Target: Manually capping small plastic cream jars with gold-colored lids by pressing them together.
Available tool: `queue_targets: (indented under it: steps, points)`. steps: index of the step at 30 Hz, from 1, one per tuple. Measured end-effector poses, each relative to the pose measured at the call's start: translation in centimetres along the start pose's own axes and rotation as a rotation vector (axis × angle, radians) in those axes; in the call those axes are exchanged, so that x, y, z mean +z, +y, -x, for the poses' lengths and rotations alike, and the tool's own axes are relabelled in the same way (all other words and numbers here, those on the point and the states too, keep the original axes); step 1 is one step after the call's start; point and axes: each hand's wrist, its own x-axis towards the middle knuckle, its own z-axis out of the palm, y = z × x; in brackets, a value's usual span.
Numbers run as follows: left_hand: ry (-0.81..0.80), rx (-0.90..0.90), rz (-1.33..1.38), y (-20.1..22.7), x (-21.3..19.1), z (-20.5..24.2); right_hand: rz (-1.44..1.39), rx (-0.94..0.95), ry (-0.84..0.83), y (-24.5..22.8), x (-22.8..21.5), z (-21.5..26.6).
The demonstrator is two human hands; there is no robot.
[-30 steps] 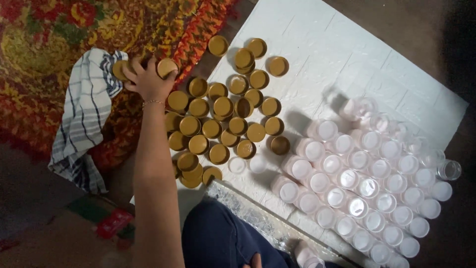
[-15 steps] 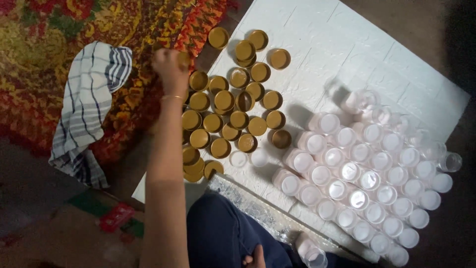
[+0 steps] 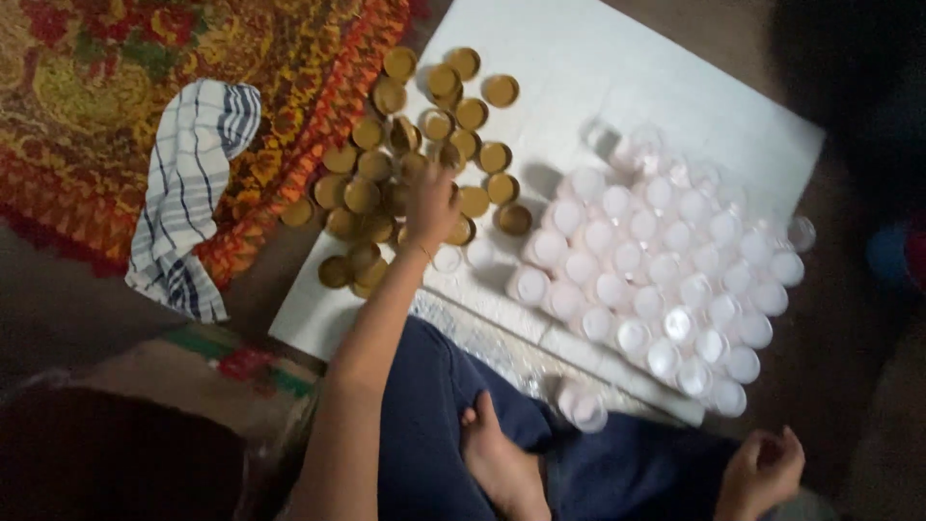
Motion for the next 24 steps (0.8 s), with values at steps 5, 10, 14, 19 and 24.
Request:
queue_targets:
  steps: [5, 10, 14, 19, 24]
  points:
    - [-0.326, -0.231, -0.041, 2.5, 3.8, 9.4, 0.114, 0.199, 1.057, 30.4, -19.0, 3.7]
    - [-0.114, -0.065, -0.183, 0.4, 7.1, 11.8, 0.021, 0.281, 1.056, 29.2, -19.6, 4.9]
    - [-0.286, -0.341, 0.016, -0.2, 7.6, 11.5, -0.028, 0.196, 1.125, 32.4, -18.5, 5.3]
    - [0.116, -0.476, 0.523, 2.8, 0.8, 14.3, -0.149, 0.180, 1.148, 31.4, -18.7, 5.9]
    - [0.287, -0.970, 1.549, 3.9, -0.7, 16.4, -0.197, 0.120, 1.180, 29.5, -19.1, 6.4]
